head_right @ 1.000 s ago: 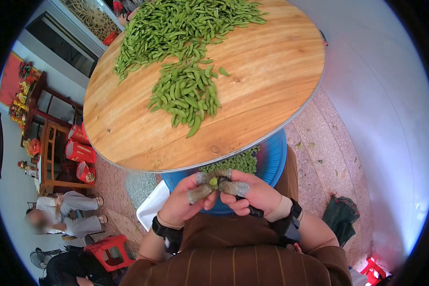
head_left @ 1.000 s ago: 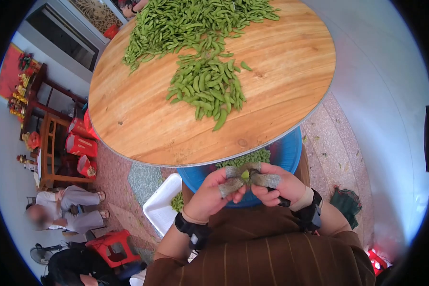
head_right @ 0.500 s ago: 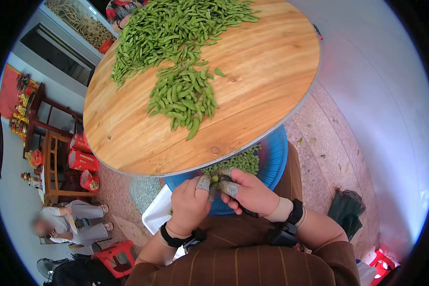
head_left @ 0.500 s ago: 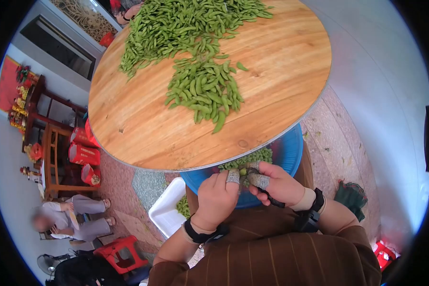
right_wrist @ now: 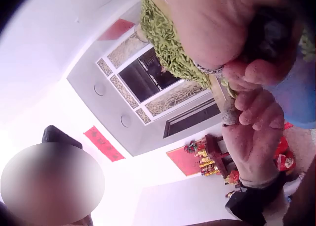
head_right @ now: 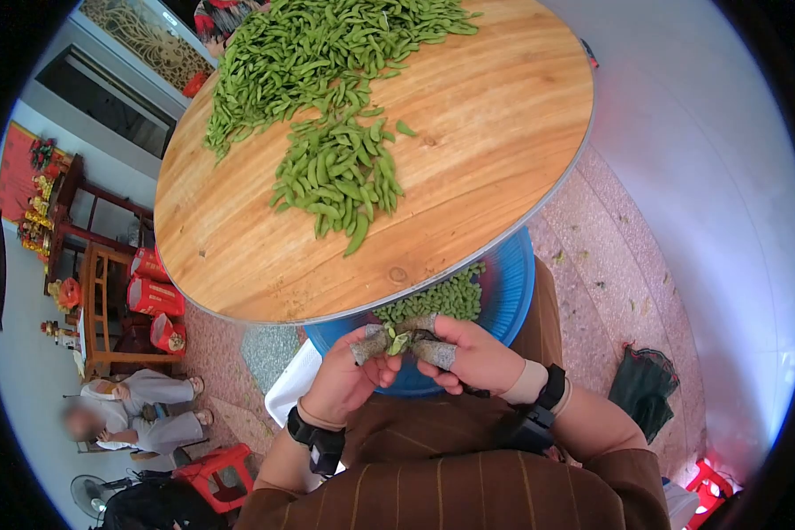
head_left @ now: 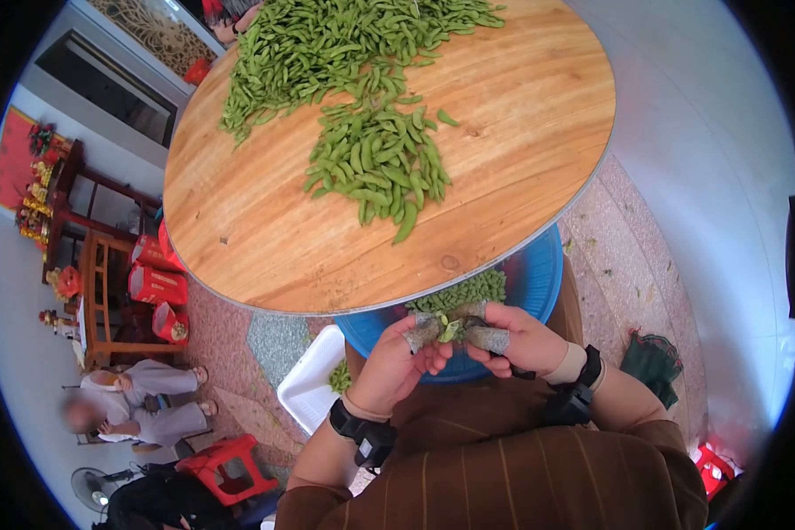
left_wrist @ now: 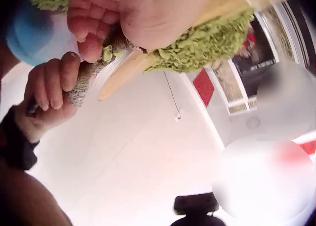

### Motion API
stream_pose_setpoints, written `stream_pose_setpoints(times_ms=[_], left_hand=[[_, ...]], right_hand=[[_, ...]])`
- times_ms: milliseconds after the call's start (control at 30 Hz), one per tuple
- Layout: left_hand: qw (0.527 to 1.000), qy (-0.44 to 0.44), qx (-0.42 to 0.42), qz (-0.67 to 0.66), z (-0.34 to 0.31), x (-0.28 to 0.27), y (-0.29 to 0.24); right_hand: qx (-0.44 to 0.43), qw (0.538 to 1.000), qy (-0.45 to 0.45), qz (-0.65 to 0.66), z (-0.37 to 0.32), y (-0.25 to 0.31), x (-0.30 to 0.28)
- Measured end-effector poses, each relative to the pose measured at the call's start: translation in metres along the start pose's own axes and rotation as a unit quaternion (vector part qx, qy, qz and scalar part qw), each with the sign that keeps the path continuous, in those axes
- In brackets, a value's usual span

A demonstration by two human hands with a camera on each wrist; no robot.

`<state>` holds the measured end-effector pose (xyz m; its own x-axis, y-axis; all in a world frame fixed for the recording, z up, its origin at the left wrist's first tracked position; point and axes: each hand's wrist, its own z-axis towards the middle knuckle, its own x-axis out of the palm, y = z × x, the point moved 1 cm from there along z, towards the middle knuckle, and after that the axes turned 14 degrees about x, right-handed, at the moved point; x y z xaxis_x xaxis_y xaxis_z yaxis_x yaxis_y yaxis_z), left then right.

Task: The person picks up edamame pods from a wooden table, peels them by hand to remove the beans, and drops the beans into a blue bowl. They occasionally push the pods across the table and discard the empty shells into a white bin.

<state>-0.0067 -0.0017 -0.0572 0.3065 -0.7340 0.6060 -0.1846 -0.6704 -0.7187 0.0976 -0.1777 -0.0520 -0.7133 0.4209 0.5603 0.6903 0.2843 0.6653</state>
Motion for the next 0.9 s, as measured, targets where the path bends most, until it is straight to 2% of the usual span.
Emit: stream_pose_setpoints(times_ms=[33, 100, 133, 167, 200, 233, 267, 300, 367, 400, 500, 567, 633, 700, 733, 767, 800, 833, 867, 900], left_hand=[[1.0, -0.001, -0.002, 0.0, 0.0, 0.001, 0.003], [0.98, -0.049, 0.039, 0.187, 0.003, 0.004, 0.008], [0.98, -0.049, 0.039, 0.187, 0.004, 0.005, 0.009], [0.963, -0.053, 0.051, 0.259, 0.005, 0.006, 0.009], [0.94, -0.057, 0.063, 0.33, 0.005, 0.007, 0.01], [0.94, -0.057, 0.062, 0.33, 0.005, 0.008, 0.012], [0.927, -0.027, 0.103, 0.358, 0.004, 0.009, 0.016], [0.911, 0.004, 0.144, 0.386, 0.004, 0.009, 0.018], [0.916, 0.027, 0.124, 0.38, 0.005, 0.003, 0.018], [0.92, 0.05, 0.105, 0.373, 0.005, 0.002, 0.018], [0.938, 0.014, 0.091, 0.334, 0.001, 0.003, 0.014], [0.935, -0.007, 0.1, 0.341, -0.001, 0.004, 0.014], [0.93, -0.026, 0.111, 0.348, 0.0, 0.002, 0.018], [0.873, -0.021, 0.22, 0.434, 0.001, -0.004, 0.029], [0.873, -0.023, 0.227, 0.432, 0.0, -0.008, 0.029], [0.864, 0.016, 0.219, 0.453, -0.001, -0.011, 0.027], [0.854, 0.053, 0.211, 0.473, 0.0, -0.011, 0.024], [0.853, 0.046, 0.22, 0.471, 0.001, -0.01, 0.021], [0.916, 0.077, 0.205, 0.336, -0.001, -0.004, 0.018], [0.957, 0.11, 0.184, 0.195, -0.003, 0.001, 0.015]], right_hand=[[0.021, 1.0, -0.004, 0.004, 0.0, 0.0, -0.003], [0.041, 0.999, -0.009, 0.007, 0.001, -0.002, -0.004], [0.004, 0.993, -0.095, -0.069, 0.002, -0.002, -0.004], [-0.034, 0.973, -0.179, -0.144, 0.003, -0.002, -0.004], [-0.033, 0.973, -0.179, -0.143, 0.006, -0.005, -0.005], [-0.161, 0.914, -0.248, -0.278, 0.009, -0.007, -0.006], [-0.28, 0.816, -0.307, -0.401, 0.01, -0.008, -0.006], [-0.279, 0.817, -0.306, -0.402, 0.012, -0.008, -0.009], [-0.25, 0.774, -0.294, -0.501, 0.016, -0.006, -0.012], [-0.25, 0.774, -0.293, -0.502, 0.016, -0.005, -0.014], [-0.222, 0.79, -0.291, -0.491, 0.018, -0.004, -0.016], [-0.272, 0.742, -0.344, -0.507, 0.015, -0.003, -0.013], [-0.261, 0.754, -0.32, -0.511, 0.01, -0.001, -0.01], [-0.251, 0.763, -0.298, -0.516, 0.009, -0.005, -0.008], [-0.218, 0.808, -0.277, -0.473, 0.012, -0.009, -0.01], [-0.184, 0.847, -0.253, -0.429, 0.014, -0.01, -0.01], [-0.189, 0.843, -0.248, -0.437, 0.012, -0.006, -0.01], [-0.083, 0.933, -0.176, -0.304, 0.01, -0.002, -0.01], [0.029, 0.982, -0.099, -0.158, 0.008, -0.001, -0.01], [0.028, 0.981, -0.096, -0.164, 0.009, -0.003, -0.011]])
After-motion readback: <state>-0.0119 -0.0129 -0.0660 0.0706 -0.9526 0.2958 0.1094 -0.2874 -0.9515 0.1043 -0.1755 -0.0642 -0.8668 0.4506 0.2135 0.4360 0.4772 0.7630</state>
